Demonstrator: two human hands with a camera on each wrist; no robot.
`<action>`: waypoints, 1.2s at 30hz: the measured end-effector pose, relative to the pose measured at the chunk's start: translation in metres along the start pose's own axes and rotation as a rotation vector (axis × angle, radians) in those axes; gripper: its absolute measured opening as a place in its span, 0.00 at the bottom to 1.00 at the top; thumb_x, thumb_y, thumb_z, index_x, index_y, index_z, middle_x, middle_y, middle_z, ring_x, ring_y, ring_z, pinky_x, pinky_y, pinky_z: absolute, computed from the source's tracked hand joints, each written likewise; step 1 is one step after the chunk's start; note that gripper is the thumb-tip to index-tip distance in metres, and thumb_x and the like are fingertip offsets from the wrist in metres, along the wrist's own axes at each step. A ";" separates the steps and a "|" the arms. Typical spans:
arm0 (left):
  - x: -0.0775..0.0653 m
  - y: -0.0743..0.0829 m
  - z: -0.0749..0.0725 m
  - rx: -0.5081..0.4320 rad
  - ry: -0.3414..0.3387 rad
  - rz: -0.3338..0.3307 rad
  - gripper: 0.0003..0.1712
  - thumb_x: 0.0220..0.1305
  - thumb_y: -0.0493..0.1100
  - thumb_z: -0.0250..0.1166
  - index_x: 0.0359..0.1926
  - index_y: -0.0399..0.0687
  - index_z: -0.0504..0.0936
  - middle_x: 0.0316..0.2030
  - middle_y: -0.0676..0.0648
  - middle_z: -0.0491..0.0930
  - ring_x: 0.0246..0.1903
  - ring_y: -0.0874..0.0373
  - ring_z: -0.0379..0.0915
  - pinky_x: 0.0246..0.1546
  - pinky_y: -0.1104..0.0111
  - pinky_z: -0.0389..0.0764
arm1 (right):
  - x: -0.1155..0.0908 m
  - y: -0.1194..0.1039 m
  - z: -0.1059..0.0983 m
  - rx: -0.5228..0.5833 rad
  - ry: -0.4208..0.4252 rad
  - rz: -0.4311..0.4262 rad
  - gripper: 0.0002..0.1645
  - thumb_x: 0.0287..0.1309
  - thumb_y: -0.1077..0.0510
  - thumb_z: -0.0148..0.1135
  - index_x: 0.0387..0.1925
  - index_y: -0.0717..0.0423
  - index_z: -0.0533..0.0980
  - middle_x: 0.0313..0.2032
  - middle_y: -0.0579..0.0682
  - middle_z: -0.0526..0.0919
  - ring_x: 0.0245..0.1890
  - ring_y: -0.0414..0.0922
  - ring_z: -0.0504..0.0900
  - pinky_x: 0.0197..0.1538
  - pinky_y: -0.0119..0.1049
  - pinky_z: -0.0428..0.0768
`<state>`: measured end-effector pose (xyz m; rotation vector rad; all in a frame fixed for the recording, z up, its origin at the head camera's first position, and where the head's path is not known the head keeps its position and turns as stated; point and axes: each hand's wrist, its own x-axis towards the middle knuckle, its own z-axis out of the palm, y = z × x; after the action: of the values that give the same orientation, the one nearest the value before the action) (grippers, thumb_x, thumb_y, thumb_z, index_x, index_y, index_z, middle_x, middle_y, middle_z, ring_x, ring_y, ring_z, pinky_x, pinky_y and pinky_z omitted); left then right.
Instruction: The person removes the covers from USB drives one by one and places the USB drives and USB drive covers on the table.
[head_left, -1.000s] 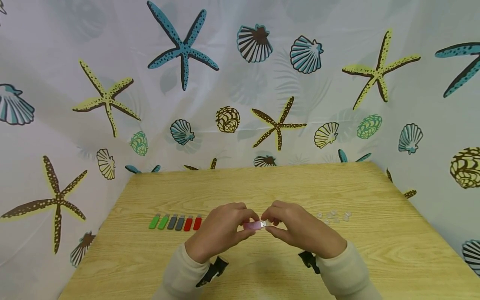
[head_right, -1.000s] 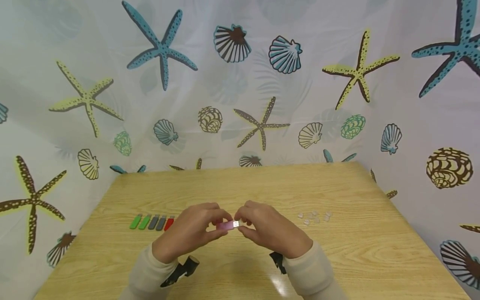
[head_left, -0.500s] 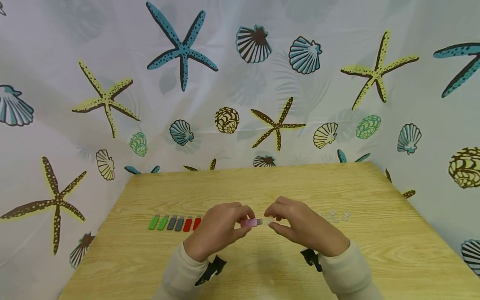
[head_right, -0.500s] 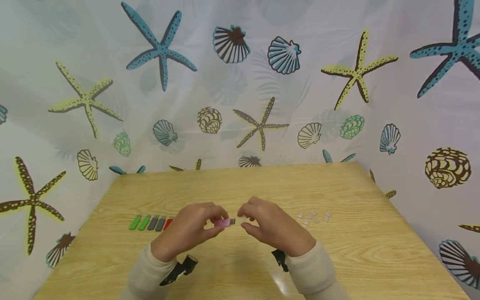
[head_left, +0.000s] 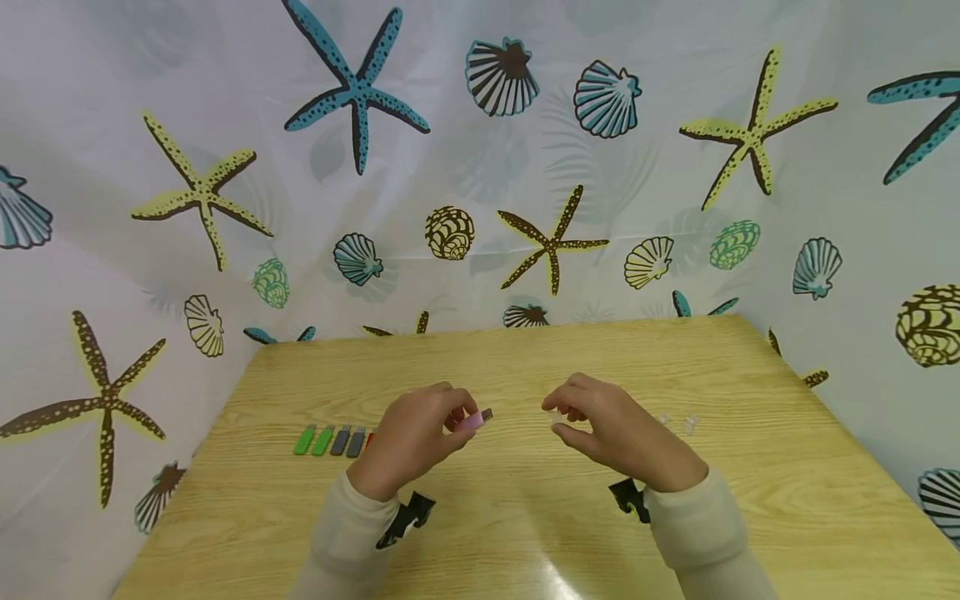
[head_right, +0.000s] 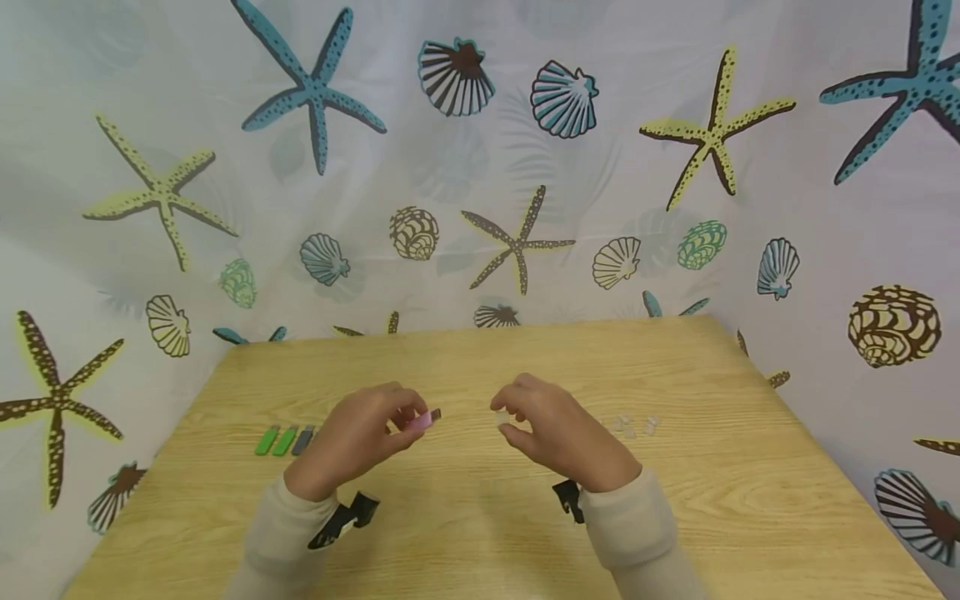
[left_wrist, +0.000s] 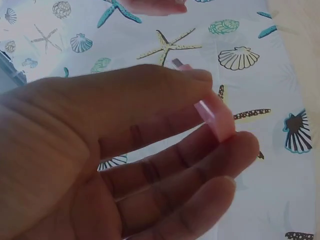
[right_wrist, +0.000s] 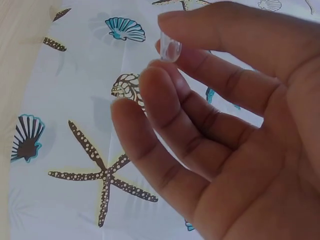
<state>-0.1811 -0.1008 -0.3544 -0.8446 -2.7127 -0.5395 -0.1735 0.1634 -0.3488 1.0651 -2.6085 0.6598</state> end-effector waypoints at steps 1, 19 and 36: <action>0.000 -0.002 0.000 -0.008 -0.001 -0.013 0.06 0.56 0.47 0.71 0.32 0.52 0.85 0.25 0.57 0.78 0.23 0.65 0.72 0.23 0.71 0.74 | 0.000 0.002 0.000 0.004 0.002 0.007 0.10 0.56 0.62 0.66 0.42 0.55 0.80 0.37 0.47 0.80 0.32 0.40 0.78 0.37 0.37 0.82; 0.005 -0.031 0.017 -0.011 0.012 -0.213 0.09 0.58 0.47 0.68 0.27 0.48 0.81 0.19 0.54 0.78 0.13 0.65 0.66 0.15 0.71 0.69 | -0.006 0.038 -0.005 0.000 0.051 0.167 0.10 0.54 0.64 0.67 0.39 0.55 0.80 0.34 0.45 0.79 0.31 0.38 0.76 0.36 0.40 0.81; 0.007 -0.046 0.031 -0.003 -0.042 -0.295 0.07 0.57 0.42 0.68 0.29 0.43 0.82 0.18 0.50 0.76 0.12 0.62 0.62 0.13 0.70 0.63 | -0.026 0.079 -0.014 0.002 0.041 0.399 0.09 0.57 0.63 0.64 0.41 0.61 0.79 0.33 0.49 0.80 0.32 0.43 0.77 0.37 0.42 0.79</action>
<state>-0.2176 -0.1191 -0.3921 -0.4606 -2.8941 -0.5897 -0.2104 0.2352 -0.3718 0.5220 -2.8066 0.7550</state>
